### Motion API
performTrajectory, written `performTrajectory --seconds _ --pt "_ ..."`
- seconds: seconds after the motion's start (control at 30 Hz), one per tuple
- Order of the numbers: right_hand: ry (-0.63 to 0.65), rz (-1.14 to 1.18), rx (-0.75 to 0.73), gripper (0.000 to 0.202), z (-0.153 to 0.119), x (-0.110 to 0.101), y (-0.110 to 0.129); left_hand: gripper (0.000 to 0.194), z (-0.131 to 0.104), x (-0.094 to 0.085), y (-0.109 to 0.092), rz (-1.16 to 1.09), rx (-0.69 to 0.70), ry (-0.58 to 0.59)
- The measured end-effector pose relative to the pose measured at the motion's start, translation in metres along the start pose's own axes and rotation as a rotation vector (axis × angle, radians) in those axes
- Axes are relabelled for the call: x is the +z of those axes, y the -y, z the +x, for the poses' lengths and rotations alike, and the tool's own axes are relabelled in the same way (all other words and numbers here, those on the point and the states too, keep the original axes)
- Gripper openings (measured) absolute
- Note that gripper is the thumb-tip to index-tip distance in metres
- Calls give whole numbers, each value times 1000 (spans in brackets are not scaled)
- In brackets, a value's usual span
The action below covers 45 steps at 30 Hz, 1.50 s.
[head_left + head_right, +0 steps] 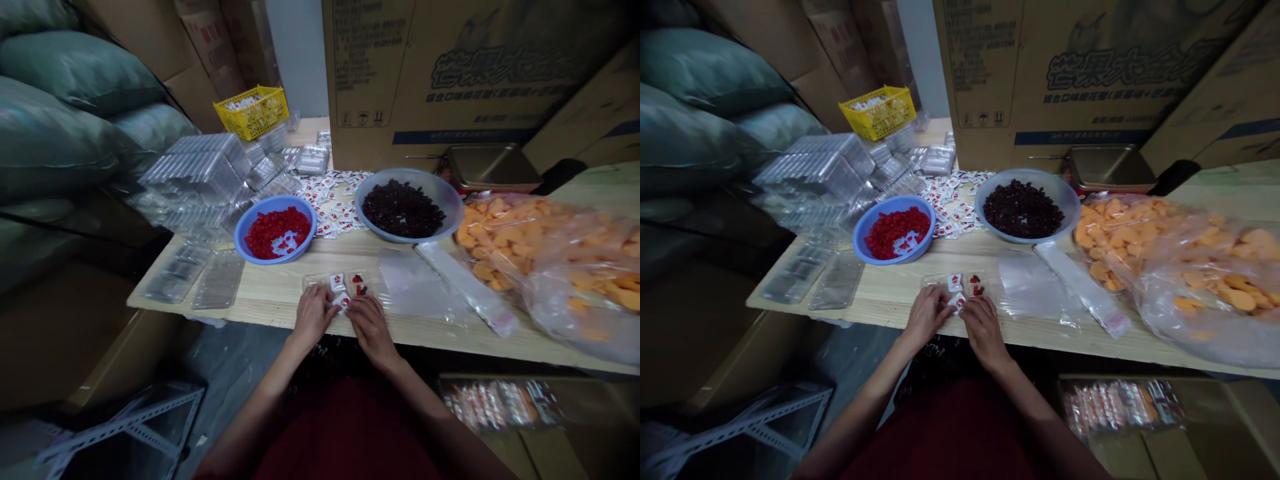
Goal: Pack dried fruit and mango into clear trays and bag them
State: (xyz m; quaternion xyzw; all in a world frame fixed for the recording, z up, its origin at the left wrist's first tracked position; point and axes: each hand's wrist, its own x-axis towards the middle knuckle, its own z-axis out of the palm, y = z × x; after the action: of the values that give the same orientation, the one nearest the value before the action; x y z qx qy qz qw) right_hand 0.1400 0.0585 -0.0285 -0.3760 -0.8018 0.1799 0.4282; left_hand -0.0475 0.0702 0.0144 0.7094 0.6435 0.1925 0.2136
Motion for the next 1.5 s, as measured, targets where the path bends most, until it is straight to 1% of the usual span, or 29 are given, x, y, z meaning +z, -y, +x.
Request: performTrajectory --seconds 0.1,0.27,0.33,0.4,0.47,0.53,0.6,0.7,0.73,0.77,0.83,0.9,0.97,1.07,1.17,1.23,1.3,1.37,1.43,1.5 --pt "15 -66 3 25 -3 1 -1 8 5 0 0 -35 38 19" --pt "8 -86 14 26 -7 1 -1 3 13 -7 -7 -68 97 -50" --pt "-5 -93 19 27 -7 1 0 11 18 -7 -11 -18 103 -22" --pt "-23 -106 30 27 -6 1 1 19 21 -5 -14 72 94 45" --pt "-33 -117 49 26 -6 1 2 20 23 -1 -15 155 99 99" --pt "-33 -120 61 26 -6 1 2 16 23 1 -14 190 125 123" --pt "-18 -121 69 26 -6 0 2 16 21 1 -13 188 145 111" --pt "-6 -117 76 26 -6 -2 2 35 18 -2 -14 184 173 63" --pt "-8 -113 77 26 -6 -3 2 39 18 -3 -15 195 197 62" --pt "-10 -107 77 26 -6 -3 2 37 18 -3 -17 217 227 71" --pt "-3 -94 78 26 -6 -4 2 24 19 0 -20 281 282 106" --pt "7 -85 81 27 -6 -4 1 11 19 4 -22 336 306 129" --pt "12 -79 86 26 -7 -5 2 9 20 6 -23 353 307 124" --pt "-14 -72 111 24 -6 -5 3 13 19 0 -19 315 334 114" --pt "-47 -84 149 24 -1 -6 5 14 19 -14 -11 284 375 134" --pt "-42 -106 153 25 4 -5 3 15 16 -23 -5 255 332 98" --pt "-14 -135 139 25 9 -3 0 13 12 -27 -1 190 255 37" --pt "28 -157 109 24 13 1 -5 20 7 -26 -1 107 228 16" --pt "57 -173 72 20 15 5 -10 30 3 -20 -4 39 259 32" --pt "62 -186 34 19 16 9 -15 29 3 -12 -9 2 283 43"
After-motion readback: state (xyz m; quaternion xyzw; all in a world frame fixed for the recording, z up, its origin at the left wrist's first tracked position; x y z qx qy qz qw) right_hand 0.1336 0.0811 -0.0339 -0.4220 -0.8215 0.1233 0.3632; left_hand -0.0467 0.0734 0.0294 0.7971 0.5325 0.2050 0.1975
